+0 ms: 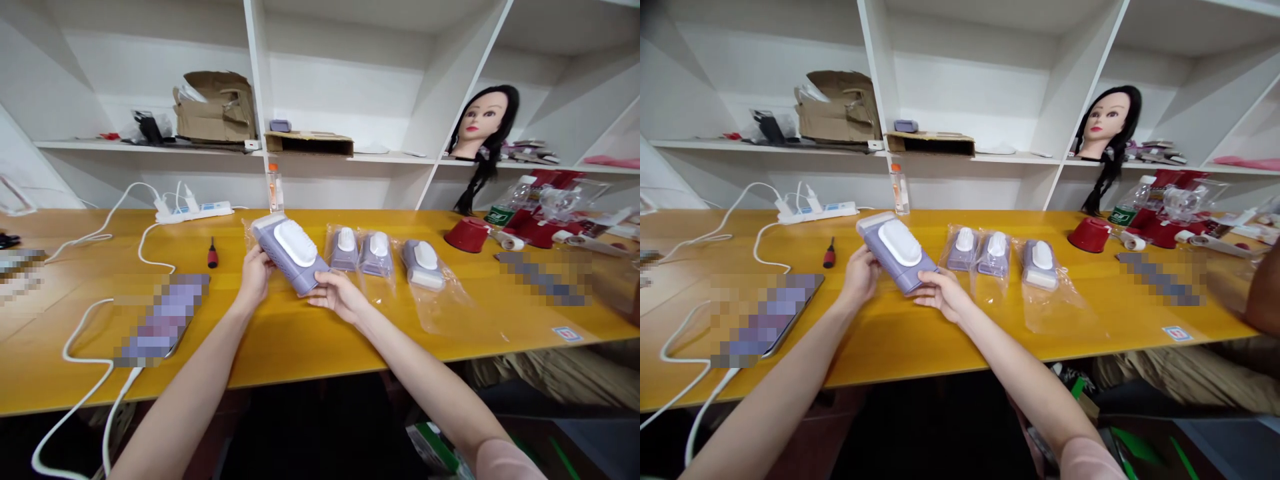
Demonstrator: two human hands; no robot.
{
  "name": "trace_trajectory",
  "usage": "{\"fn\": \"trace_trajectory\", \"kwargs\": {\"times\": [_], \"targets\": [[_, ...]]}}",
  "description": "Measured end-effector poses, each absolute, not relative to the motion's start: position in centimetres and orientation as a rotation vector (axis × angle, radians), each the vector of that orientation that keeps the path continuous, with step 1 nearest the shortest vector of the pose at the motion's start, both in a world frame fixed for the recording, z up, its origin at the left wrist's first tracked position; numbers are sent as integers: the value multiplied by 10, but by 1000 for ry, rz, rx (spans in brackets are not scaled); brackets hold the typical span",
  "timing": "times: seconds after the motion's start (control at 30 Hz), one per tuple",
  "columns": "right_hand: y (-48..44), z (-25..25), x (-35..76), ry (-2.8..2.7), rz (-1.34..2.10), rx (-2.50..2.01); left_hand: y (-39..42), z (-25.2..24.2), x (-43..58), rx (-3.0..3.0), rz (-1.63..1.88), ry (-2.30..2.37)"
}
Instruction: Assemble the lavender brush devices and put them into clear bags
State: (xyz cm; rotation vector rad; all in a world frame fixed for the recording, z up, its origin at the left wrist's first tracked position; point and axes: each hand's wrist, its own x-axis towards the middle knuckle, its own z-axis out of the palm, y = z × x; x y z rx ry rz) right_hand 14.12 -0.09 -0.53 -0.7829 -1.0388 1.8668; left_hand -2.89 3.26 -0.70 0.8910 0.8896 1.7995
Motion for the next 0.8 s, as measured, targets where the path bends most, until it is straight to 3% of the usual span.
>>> {"fn": "trace_trajectory", "kwargs": {"times": [0.37, 0.8], "targets": [[-4, -7, 138, -1236, 1886, -755, 28, -6, -21, 904, 1634, 800], [1, -11, 134, -1341, 1531, -921, 21, -14, 1, 869, 1639, 679]]}}
